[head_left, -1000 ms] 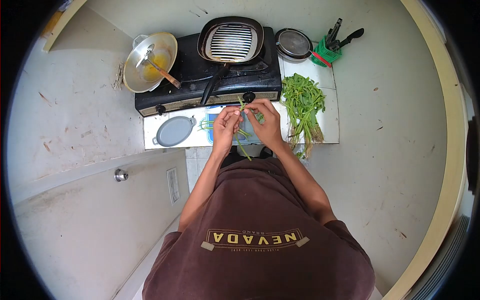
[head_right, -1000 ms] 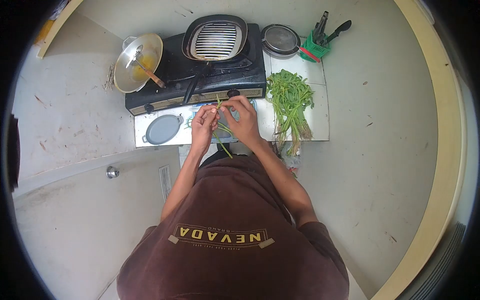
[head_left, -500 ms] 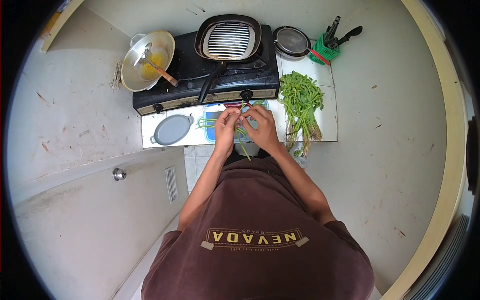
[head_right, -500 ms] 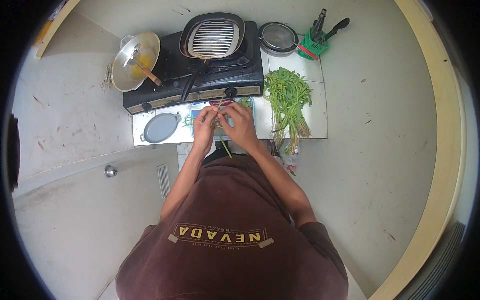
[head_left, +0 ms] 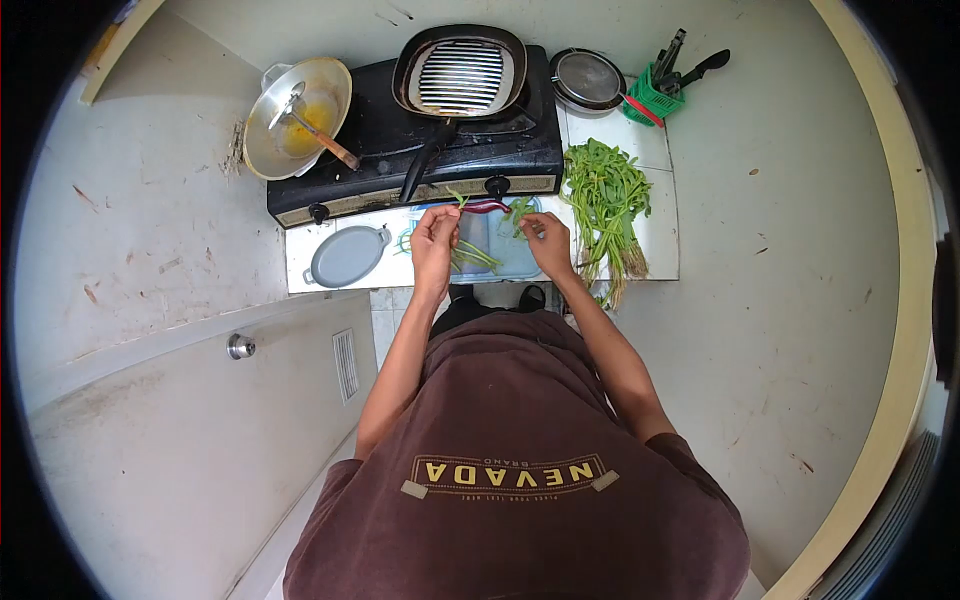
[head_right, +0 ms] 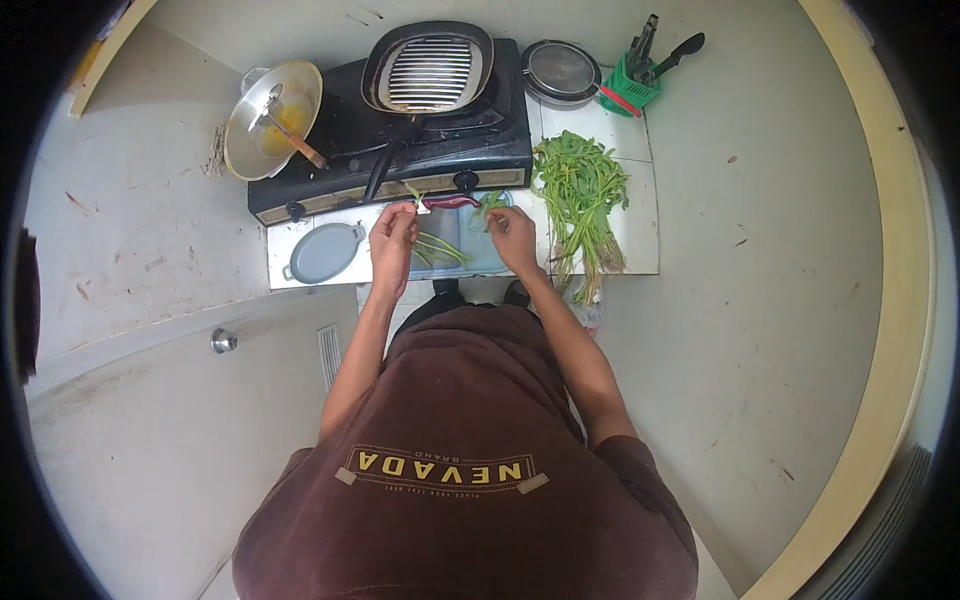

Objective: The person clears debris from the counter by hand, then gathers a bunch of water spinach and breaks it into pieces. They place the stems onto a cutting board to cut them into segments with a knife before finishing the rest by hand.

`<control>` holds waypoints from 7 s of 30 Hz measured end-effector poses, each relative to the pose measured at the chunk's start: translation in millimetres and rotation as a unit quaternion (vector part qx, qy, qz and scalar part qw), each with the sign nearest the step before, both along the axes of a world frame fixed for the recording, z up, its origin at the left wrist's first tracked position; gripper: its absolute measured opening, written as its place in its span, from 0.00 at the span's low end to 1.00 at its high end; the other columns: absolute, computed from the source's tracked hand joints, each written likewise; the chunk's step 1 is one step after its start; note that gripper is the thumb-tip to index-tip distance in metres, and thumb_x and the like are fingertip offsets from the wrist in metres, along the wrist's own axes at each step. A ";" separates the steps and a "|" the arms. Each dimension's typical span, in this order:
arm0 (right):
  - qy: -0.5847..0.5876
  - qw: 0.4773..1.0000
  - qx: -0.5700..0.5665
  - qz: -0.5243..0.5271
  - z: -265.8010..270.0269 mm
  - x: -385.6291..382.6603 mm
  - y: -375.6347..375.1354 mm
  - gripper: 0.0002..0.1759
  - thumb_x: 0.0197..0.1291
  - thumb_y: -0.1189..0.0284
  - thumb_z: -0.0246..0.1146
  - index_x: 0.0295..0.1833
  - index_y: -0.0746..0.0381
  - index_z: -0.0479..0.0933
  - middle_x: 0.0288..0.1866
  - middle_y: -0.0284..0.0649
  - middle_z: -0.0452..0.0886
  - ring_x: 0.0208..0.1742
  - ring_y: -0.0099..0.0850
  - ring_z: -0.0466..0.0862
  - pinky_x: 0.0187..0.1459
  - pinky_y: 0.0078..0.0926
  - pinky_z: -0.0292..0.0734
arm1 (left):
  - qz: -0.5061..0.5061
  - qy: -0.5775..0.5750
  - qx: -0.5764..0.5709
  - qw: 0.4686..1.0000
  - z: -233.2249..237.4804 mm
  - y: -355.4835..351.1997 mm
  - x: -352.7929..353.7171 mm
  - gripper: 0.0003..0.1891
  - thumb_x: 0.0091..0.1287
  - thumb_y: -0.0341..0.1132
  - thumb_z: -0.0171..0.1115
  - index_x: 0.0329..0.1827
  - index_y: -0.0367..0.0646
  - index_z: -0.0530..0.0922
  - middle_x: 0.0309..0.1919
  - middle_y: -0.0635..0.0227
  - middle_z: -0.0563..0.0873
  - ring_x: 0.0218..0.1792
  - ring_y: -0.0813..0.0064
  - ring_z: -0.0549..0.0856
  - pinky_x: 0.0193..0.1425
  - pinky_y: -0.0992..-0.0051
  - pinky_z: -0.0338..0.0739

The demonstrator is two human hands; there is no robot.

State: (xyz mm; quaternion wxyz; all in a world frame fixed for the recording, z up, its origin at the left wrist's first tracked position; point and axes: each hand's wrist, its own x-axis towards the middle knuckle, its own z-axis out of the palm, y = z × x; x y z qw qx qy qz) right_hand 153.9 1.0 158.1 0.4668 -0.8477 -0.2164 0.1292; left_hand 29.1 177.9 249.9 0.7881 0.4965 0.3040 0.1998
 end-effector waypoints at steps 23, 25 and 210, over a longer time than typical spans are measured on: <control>-0.268 0.952 0.065 0.134 127.1 -19.5 24.4 0.07 0.58 0.71 0.72 0.42 0.55 0.85 0.50 0.33 0.82 0.57 0.36 0.80 0.61 0.45 0.66 | -0.175 0.056 0.345 0.921 30.7 4.6 -1.0 0.04 0.73 0.29 0.68 0.44 0.37 0.86 0.39 0.67 0.87 0.41 0.79 0.84 0.49 0.76 0.76; -0.258 0.954 0.042 0.146 117.2 -20.5 21.7 0.06 0.56 0.70 0.72 0.40 0.55 0.84 0.47 0.32 0.83 0.55 0.35 0.80 0.60 0.45 0.65 | -0.217 0.095 0.381 0.894 47.0 7.2 0.5 0.04 0.71 0.29 0.69 0.43 0.38 0.87 0.38 0.64 0.87 0.40 0.73 0.85 0.46 0.73 0.77; 0.081 0.922 0.330 -0.189 148.3 -23.5 -43.2 0.12 0.74 0.70 0.67 0.54 0.67 0.85 0.46 0.38 0.87 0.42 0.21 0.85 0.46 0.21 0.79 | -0.386 -0.137 0.073 0.910 27.0 -67.5 66.3 0.08 0.79 0.29 0.61 0.55 0.35 0.80 0.45 0.65 0.87 0.47 0.78 0.85 0.55 0.75 0.79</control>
